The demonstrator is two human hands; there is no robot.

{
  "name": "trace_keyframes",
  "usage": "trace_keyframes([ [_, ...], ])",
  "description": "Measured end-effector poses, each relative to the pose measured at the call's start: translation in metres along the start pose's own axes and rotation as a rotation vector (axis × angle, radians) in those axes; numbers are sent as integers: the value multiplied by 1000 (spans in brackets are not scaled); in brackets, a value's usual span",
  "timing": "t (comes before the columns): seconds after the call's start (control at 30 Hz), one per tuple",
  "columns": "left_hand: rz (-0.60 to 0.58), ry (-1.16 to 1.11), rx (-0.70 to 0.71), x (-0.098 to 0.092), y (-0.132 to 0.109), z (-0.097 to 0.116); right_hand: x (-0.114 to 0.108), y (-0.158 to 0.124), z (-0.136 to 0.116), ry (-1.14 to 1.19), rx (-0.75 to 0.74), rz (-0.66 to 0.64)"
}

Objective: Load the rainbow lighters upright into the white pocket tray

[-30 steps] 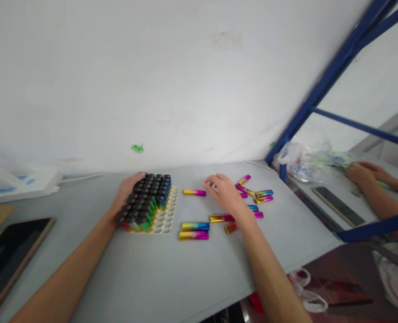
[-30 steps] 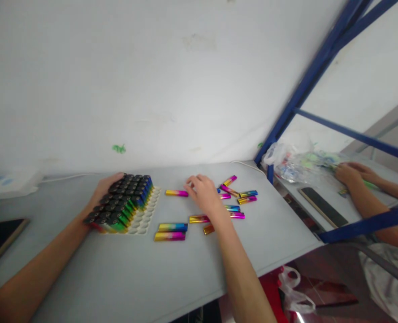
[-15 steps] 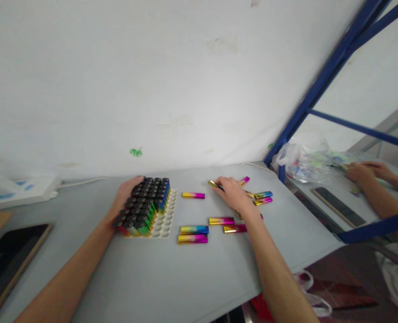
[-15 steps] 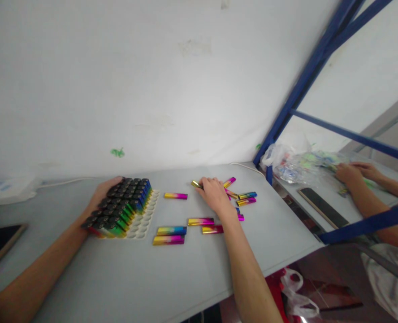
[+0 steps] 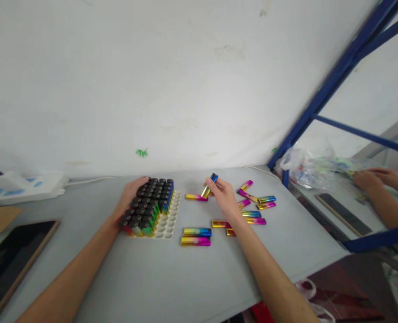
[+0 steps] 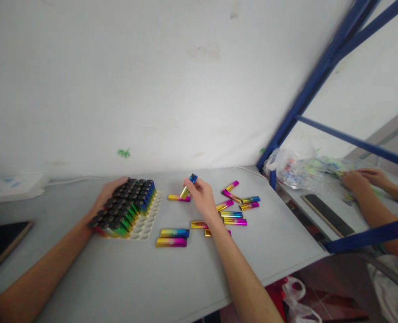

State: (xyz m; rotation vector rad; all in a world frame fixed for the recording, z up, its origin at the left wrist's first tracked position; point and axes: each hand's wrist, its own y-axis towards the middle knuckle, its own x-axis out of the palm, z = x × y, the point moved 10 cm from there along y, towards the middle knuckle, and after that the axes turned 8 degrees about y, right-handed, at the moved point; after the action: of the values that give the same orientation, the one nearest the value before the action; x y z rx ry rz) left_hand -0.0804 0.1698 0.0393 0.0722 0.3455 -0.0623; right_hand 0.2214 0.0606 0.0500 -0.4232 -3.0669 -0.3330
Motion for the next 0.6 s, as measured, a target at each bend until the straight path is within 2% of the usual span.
trace_keyframes([
  [0.17,-1,-48,43,1,1,-3,40,-13,2,203,132,-222],
  [0.23,-12,-60,33,3,1,-7,50,-18,4,226,159,-251],
  [0.4,-31,-83,4,5,-1,-12,46,-23,9,-7,124,-142],
  [0.5,-30,-93,-3,6,-2,-13,41,-25,1,-204,39,-87],
  [0.6,-34,-80,-9,6,-1,-14,42,-26,-4,-304,1,-79],
])
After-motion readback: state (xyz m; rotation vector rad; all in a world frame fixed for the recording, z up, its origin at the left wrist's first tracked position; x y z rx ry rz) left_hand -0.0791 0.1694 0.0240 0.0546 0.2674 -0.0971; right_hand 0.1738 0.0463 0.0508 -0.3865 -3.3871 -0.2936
